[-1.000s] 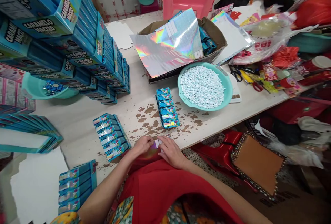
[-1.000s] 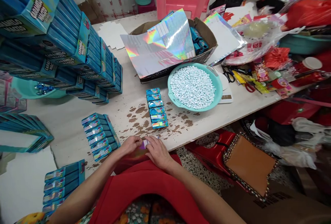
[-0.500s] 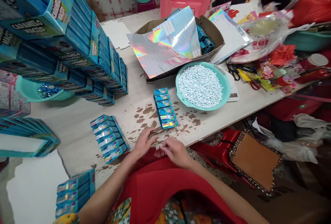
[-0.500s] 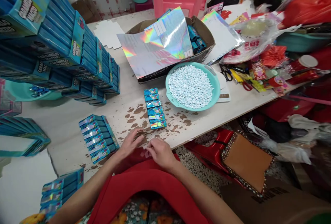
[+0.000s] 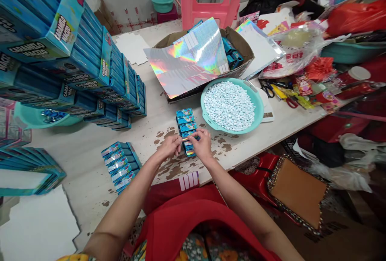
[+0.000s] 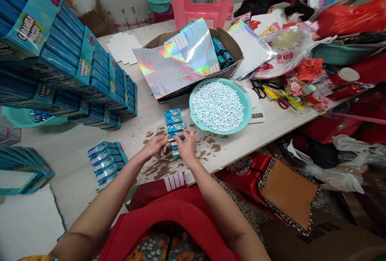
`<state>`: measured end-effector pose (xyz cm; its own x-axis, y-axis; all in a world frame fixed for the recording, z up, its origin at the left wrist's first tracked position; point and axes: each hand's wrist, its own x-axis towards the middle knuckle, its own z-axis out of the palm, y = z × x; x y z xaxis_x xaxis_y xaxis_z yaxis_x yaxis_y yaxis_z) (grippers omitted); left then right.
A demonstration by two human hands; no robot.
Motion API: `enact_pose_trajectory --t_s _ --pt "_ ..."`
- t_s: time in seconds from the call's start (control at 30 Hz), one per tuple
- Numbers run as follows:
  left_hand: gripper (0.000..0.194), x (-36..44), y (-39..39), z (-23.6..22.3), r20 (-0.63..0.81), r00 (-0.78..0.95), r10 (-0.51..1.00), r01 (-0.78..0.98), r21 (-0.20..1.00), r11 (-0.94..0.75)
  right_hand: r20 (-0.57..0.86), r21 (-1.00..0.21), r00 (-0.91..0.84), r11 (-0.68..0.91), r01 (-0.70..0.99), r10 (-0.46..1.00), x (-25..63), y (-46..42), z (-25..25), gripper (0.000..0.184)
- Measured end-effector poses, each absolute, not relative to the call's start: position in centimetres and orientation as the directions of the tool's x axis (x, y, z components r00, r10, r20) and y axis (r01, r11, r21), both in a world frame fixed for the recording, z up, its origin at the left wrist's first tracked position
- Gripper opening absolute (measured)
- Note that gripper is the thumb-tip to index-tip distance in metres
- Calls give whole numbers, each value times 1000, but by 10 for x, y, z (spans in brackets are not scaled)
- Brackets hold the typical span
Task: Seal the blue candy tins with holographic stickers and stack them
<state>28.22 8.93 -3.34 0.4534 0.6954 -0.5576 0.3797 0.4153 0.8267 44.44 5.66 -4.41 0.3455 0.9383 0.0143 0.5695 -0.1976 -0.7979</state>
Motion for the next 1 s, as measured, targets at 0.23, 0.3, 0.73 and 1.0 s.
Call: enact_pose_trajectory --t_s 0.23,0.3,0.73,1.0 --pt "16 292 101 -40 -578 407 707 306 816 491 12 -780 380 -229 583 925 442 67 -59 14" --pt "18 295 103 -47 -604 415 681 273 796 540 16 -790 403 -236 565 915 444 70 -65 13" --pt "49 307 55 -49 -399 308 864 719 692 64 -12 -767 417 -276 579 909 455 70 -69 28" --pt "26 231 14 -26 -669 509 542 797 604 -4 155 -744 38 92 662 987 431 0 -32 21"
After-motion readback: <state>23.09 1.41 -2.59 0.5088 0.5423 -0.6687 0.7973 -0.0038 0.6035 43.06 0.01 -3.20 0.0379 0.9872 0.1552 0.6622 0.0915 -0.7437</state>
